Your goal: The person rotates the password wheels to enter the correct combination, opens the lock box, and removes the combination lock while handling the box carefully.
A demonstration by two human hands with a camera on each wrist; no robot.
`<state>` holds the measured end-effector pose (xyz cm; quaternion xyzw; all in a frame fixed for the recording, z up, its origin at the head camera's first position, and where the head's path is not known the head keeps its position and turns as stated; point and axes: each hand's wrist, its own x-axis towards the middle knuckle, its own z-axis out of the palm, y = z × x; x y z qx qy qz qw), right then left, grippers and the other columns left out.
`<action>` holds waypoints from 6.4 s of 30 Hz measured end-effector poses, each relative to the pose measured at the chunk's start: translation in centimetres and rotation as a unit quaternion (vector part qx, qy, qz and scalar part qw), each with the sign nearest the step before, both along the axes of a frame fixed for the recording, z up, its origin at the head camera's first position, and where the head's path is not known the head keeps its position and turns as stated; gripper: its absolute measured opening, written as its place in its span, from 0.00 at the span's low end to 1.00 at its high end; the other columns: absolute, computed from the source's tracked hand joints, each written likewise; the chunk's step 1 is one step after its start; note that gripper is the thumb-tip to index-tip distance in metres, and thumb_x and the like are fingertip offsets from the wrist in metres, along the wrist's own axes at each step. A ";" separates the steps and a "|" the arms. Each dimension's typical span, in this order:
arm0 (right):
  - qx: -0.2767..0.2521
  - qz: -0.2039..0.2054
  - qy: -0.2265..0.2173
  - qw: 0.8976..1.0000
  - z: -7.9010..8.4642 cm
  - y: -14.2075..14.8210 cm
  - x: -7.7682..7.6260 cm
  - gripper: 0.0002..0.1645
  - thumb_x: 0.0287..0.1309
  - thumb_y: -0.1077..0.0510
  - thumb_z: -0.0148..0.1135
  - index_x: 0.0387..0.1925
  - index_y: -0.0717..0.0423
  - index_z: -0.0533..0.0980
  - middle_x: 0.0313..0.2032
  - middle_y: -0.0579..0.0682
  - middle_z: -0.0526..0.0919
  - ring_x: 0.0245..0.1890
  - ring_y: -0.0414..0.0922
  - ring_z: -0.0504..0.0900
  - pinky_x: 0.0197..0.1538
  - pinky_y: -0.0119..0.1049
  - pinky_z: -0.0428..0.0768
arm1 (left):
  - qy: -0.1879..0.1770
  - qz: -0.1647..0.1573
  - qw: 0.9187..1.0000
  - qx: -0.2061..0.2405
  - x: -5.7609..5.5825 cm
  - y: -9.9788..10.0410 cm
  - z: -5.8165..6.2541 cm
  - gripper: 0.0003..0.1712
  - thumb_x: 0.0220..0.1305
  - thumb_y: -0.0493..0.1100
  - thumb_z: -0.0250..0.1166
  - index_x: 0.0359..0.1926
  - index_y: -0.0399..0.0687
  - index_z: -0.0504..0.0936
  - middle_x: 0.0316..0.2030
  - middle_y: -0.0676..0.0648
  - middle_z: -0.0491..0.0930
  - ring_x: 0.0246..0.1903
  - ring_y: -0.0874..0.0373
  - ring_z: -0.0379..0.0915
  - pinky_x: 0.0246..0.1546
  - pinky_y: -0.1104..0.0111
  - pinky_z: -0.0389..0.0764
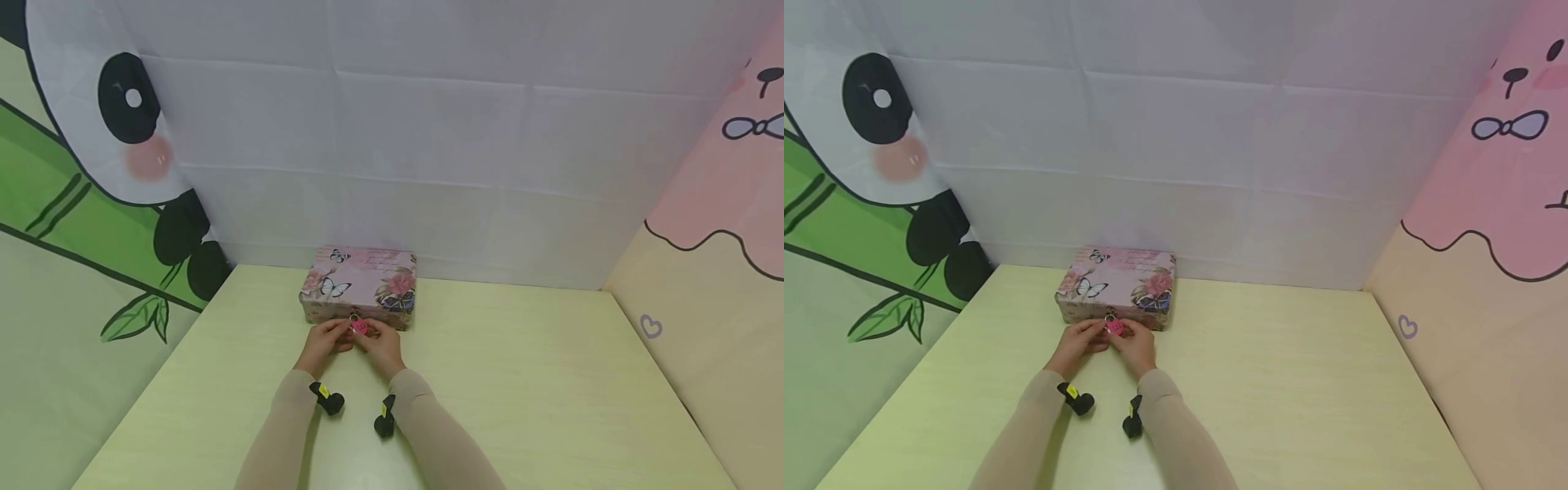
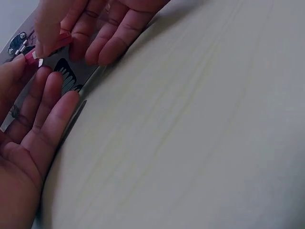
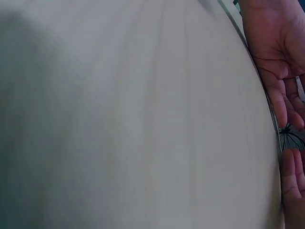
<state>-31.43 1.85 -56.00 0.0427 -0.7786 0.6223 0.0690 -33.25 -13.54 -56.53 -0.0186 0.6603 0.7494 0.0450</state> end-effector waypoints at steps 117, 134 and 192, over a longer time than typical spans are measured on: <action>0.045 0.004 -0.081 0.996 2.6 0.3 -1.4 0.14 0.65 0.57 0.62 0.40 0.65 0.86 0.20 0.53 0.83 0.15 0.37 0.71 0.18 0.26 0.69 | 0.050 -0.010 0.999 0.000 0.1 -0.5 -0.9 0.15 0.67 0.29 0.61 0.52 0.21 0.77 0.44 0.38 0.83 0.33 0.57 0.83 0.41 0.62 0.86; 0.055 -0.070 -0.043 0.995 3.1 -1.0 -1.2 0.10 0.59 0.62 0.66 0.33 0.68 0.85 0.28 0.55 0.86 0.22 0.37 0.72 0.26 0.27 0.71 | 0.047 0.000 0.999 0.003 0.1 -0.4 -0.8 0.15 0.67 0.28 0.62 0.52 0.20 0.77 0.41 0.41 0.84 0.32 0.58 0.83 0.40 0.62 0.86; -0.073 -0.055 -0.087 0.992 1.9 -0.3 -0.9 0.08 0.59 0.65 0.64 0.32 0.69 0.84 0.22 0.52 0.84 0.16 0.38 0.75 0.20 0.29 0.77 | 0.044 0.111 0.992 0.048 0.4 1.1 -0.2 0.05 0.64 0.29 0.66 0.39 0.31 0.78 0.29 0.48 0.85 0.28 0.61 0.82 0.29 0.69 0.85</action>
